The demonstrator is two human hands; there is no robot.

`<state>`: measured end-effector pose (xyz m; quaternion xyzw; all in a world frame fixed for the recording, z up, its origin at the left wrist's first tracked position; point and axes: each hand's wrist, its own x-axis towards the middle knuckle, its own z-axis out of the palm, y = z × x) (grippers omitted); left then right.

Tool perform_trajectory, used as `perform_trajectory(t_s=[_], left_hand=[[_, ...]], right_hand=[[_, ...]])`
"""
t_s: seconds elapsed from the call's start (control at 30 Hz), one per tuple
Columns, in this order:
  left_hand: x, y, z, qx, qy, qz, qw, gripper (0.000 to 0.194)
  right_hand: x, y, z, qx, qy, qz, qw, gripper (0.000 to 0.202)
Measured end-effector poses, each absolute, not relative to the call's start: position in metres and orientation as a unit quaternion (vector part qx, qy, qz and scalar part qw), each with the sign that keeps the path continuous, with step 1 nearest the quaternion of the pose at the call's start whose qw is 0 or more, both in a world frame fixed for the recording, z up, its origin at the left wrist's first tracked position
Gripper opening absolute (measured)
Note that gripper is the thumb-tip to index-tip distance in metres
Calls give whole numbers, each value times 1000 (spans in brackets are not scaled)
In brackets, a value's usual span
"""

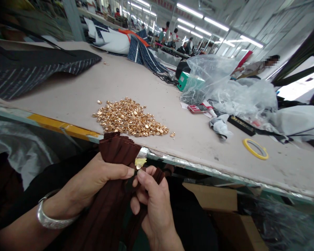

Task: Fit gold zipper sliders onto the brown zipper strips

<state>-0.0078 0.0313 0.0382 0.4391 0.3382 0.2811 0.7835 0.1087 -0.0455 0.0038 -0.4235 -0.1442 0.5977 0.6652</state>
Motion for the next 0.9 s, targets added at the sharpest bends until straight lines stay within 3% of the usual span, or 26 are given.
perform_trajectory(t_s=[0.6,0.9], left_hand=[[-2,0,15,298,341,385,804,11],[-14,16,19,347,277,301,844,9]], right_hand=[[110,-48,2,-481,-197,548,655,27],[110,-47,1,-497,-227,534,645,22]])
